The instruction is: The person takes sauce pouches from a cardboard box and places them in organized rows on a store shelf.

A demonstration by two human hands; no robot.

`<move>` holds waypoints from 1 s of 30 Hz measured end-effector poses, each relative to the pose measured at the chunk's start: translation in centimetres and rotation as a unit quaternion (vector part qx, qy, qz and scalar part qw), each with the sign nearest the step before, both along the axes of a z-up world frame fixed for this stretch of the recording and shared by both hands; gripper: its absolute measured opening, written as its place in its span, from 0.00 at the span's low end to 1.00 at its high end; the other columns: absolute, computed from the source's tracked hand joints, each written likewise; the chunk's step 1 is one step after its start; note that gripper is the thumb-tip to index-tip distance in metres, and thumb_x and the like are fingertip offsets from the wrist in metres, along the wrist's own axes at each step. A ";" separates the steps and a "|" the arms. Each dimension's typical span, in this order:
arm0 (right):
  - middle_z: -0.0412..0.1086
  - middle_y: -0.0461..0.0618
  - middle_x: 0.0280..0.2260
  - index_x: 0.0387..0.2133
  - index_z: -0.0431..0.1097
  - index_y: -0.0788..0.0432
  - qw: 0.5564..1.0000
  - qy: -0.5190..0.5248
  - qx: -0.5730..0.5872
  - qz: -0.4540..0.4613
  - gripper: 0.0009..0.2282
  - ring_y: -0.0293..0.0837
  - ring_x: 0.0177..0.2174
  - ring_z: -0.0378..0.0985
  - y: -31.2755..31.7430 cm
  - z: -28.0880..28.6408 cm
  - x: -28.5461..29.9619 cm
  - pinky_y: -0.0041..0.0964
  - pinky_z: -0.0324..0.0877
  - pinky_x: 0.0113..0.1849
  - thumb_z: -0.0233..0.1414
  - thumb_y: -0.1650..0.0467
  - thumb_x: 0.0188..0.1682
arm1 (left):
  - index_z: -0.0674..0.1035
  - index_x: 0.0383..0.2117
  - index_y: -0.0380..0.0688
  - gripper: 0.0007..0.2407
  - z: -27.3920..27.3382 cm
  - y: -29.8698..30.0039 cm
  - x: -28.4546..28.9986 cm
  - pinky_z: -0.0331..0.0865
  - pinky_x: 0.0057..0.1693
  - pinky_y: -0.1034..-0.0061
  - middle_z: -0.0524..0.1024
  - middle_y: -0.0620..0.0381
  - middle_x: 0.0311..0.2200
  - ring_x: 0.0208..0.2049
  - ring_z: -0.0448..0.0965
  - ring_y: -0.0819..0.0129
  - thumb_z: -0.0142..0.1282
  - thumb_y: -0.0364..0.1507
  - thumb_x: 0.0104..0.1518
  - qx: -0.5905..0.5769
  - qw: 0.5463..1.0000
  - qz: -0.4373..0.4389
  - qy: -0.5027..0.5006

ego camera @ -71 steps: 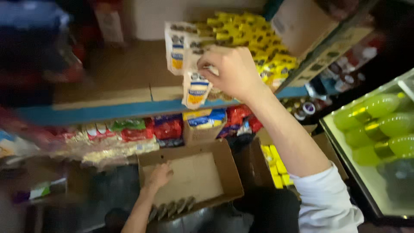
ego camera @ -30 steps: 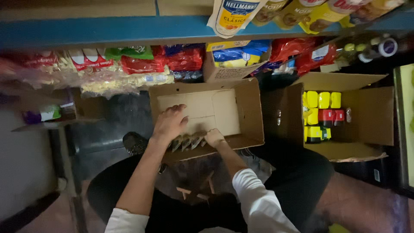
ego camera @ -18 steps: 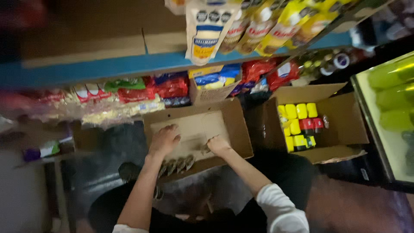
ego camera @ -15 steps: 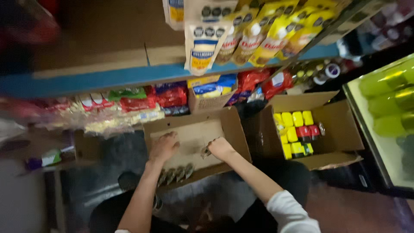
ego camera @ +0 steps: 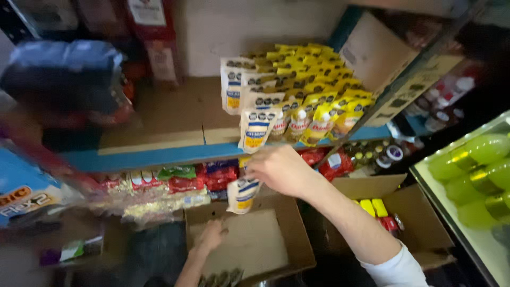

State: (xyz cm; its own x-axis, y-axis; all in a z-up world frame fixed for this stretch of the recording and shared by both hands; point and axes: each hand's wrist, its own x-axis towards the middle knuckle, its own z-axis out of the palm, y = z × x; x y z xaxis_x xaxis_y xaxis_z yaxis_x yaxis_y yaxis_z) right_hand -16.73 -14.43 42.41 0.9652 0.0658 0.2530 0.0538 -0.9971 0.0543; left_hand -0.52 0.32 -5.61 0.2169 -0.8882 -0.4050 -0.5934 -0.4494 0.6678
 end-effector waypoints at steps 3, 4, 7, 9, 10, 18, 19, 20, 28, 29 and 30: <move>0.82 0.41 0.28 0.32 0.86 0.50 1.000 -0.029 -0.001 0.006 0.05 0.43 0.30 0.81 -0.9 4.3 4.0 0.43 0.75 0.33 0.66 0.65 0.55 | 0.73 0.66 0.47 0.20 3.3 -0.3 0.1 0.78 0.52 0.55 0.84 0.48 0.53 0.51 0.86 0.50 0.53 0.37 0.70 0.012 0.999 -0.039 -0.032; 0.82 0.43 0.27 0.34 0.87 0.50 0.999 -0.033 -0.009 -0.003 0.05 0.42 0.29 0.80 -1.1 5.6 5.4 0.42 0.75 0.30 0.66 0.64 0.55 | 0.73 0.65 0.51 0.19 4.1 -0.2 0.0 0.77 0.52 0.53 0.83 0.49 0.55 0.54 0.85 0.48 0.53 0.39 0.70 0.033 0.996 -0.047 -0.071; 0.84 0.42 0.31 0.34 0.85 0.47 1.000 -0.003 -0.009 -0.029 0.04 0.40 0.32 0.85 -2.5 8.6 10.3 0.38 0.83 0.37 0.63 0.67 0.58 | 0.60 0.79 0.61 0.25 7.6 -0.4 -0.1 0.69 0.72 0.55 0.67 0.44 0.71 0.71 0.71 0.48 0.46 0.40 0.76 0.157 0.987 -0.018 0.007; 0.86 0.39 0.33 0.37 0.86 0.46 0.999 0.012 0.008 -0.051 0.02 0.40 0.33 0.87 -3.7 10.2 13.5 0.50 0.79 0.48 0.65 0.65 0.56 | 0.61 0.78 0.60 0.24 8.5 -0.6 -0.2 0.70 0.72 0.58 0.70 0.49 0.70 0.70 0.72 0.53 0.48 0.40 0.76 0.157 0.987 -0.027 -0.020; 0.88 0.37 0.35 0.39 0.87 0.44 0.996 0.028 0.029 -0.075 0.04 0.39 0.34 0.90 -4.3 11.0 15.2 0.62 0.75 0.58 0.66 0.64 0.53 | 0.63 0.77 0.59 0.24 8.9 -0.6 -0.3 0.72 0.72 0.61 0.73 0.54 0.68 0.70 0.74 0.59 0.50 0.41 0.76 0.162 0.985 -0.038 -0.046; 0.84 0.44 0.46 0.44 0.84 0.46 0.977 0.109 0.027 -0.183 0.06 0.48 0.45 0.84 -9.3 12.0 21.2 0.49 0.76 0.45 0.62 0.64 0.57 | 0.68 0.72 0.58 0.23 1.2 -4.4 1.9 0.76 0.61 0.57 0.80 0.50 0.60 0.60 0.82 0.52 0.53 0.36 0.69 0.195 0.978 -0.067 -0.019; 0.84 0.40 0.48 0.45 0.83 0.41 0.964 0.128 -0.010 -0.232 0.06 0.48 0.48 0.84 -9.6 12.2 21.5 0.53 0.76 0.44 0.61 0.61 0.59 | 0.65 0.74 0.57 0.24 2.1 -4.0 1.9 0.77 0.61 0.55 0.80 0.49 0.59 0.59 0.83 0.50 0.51 0.39 0.71 0.181 0.981 -0.064 -0.027; 0.84 0.40 0.48 0.45 0.83 0.41 0.964 0.127 -0.011 -0.231 0.06 0.48 0.48 0.84 -11.2 11.0 21.7 0.53 0.76 0.44 0.61 0.61 0.59 | 0.65 0.74 0.57 0.24 3.1 -3.8 1.7 0.77 0.61 0.55 0.80 0.49 0.59 0.59 0.83 0.50 0.51 0.39 0.71 0.180 0.981 -0.063 -0.028; 0.85 0.45 0.46 0.42 0.85 0.47 0.973 0.051 0.004 -0.225 0.05 0.54 0.50 0.78 -19.2 5.1 21.2 0.59 0.72 0.52 0.64 0.65 0.57 | 0.65 0.76 0.59 0.27 1.4 -3.3 1.6 0.73 0.63 0.56 0.80 0.52 0.61 0.62 0.80 0.52 0.51 0.38 0.69 0.122 0.989 -0.077 -0.037; 0.85 0.45 0.46 0.42 0.85 0.47 0.973 0.050 0.004 -0.227 0.05 0.54 0.50 0.78 -19.9 4.8 21.3 0.59 0.72 0.52 0.64 0.65 0.57 | 0.65 0.76 0.59 0.27 0.0 -4.2 1.7 0.73 0.63 0.56 0.80 0.52 0.61 0.62 0.80 0.52 0.51 0.38 0.69 0.121 0.989 -0.079 -0.038; 0.84 0.46 0.47 0.43 0.86 0.46 0.968 0.056 0.000 -0.246 0.06 0.52 0.48 0.81 -20.6 4.4 21.4 0.55 0.75 0.50 0.65 0.64 0.55 | 0.63 0.76 0.57 0.28 -1.4 -4.9 1.7 0.73 0.62 0.55 0.80 0.50 0.60 0.62 0.78 0.49 0.52 0.41 0.69 0.143 0.983 -0.098 -0.058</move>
State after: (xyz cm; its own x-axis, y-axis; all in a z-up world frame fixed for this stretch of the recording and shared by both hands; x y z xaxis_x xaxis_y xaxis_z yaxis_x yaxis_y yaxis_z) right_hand 4.66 -35.03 46.79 0.9011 -0.4088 0.1448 -0.4221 -0.9034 0.0761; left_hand 1.18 -4.57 -7.01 0.1127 -0.7710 -0.6268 -0.7515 -0.4788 0.4538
